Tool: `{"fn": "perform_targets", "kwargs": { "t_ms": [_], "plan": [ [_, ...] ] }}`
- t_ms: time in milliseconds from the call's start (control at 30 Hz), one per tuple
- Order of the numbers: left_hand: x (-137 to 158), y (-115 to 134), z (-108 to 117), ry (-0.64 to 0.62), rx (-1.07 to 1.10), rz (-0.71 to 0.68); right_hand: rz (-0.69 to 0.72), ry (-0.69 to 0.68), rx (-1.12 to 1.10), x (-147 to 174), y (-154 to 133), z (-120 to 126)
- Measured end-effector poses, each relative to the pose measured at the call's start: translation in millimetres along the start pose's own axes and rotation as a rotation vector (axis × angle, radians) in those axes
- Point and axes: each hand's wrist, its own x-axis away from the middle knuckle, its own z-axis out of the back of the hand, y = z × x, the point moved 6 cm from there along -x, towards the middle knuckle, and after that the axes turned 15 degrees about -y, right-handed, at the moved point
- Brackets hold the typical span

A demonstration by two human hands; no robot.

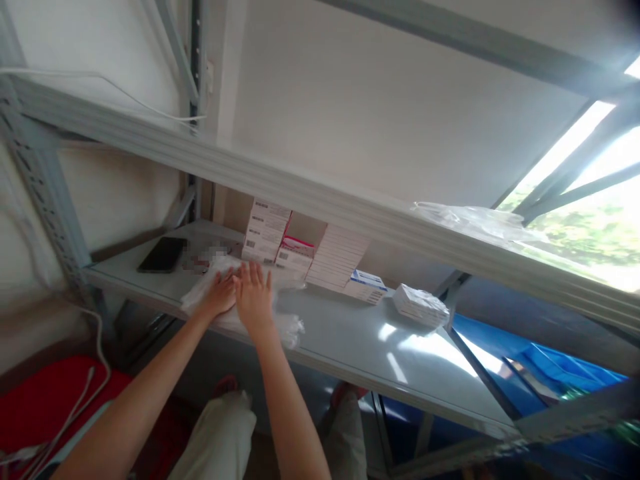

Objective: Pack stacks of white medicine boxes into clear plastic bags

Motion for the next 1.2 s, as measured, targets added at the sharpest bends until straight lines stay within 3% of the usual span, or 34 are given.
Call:
{"fn": "perform_targets", "kwargs": {
  "t_ms": [133, 300, 500, 600, 700, 767, 867, 1000, 1200],
  "plan": [
    [5.2, -1.2, 10.4, 0.132, -0.043, 0.042, -0.025, -0.151, -0.089, -44.8, 15.4, -48.5],
    [13.9, 0.4, 22.7, 0.271, -0.131, 0.158, -0.161, -0.204, -0.096, -43.4, 66.2, -79.1],
    [11.4, 1.6, 18.0, 0.217, -0.06, 0.188, -0.348, -0.183, -0.073, -26.0, 102.5, -74.7],
    [17.7, 10.3, 30.7, 0.266, -0.043, 0.188, -0.385, -0.172, -0.055, -21.8, 108.9, -74.6],
    [40.3, 18.2, 56.2, 0.424, -0.046, 0.226, -0.376, -0.148, -0.051, -20.3, 109.2, -74.5],
    [61.5, 13.7, 69.3, 0.491, -0.041, 0.336, -0.367, -0.128, -0.06, -20.0, 108.3, -73.4],
    [88.4, 0.0, 74.1, 0.436, -0.114, 0.469, -0.36, -0.113, -0.082, -19.6, 106.7, -71.1],
    [105.4, -7.8, 70.6, 0.382, -0.217, 0.372, -0.35, -0.101, -0.096, -17.3, 103.4, -64.9],
    [102.6, -14.9, 68.6, 0.388, -0.053, 0.363, -0.291, -0.058, -0.113, -13.7, 90.0, -44.8]
  ]
}}
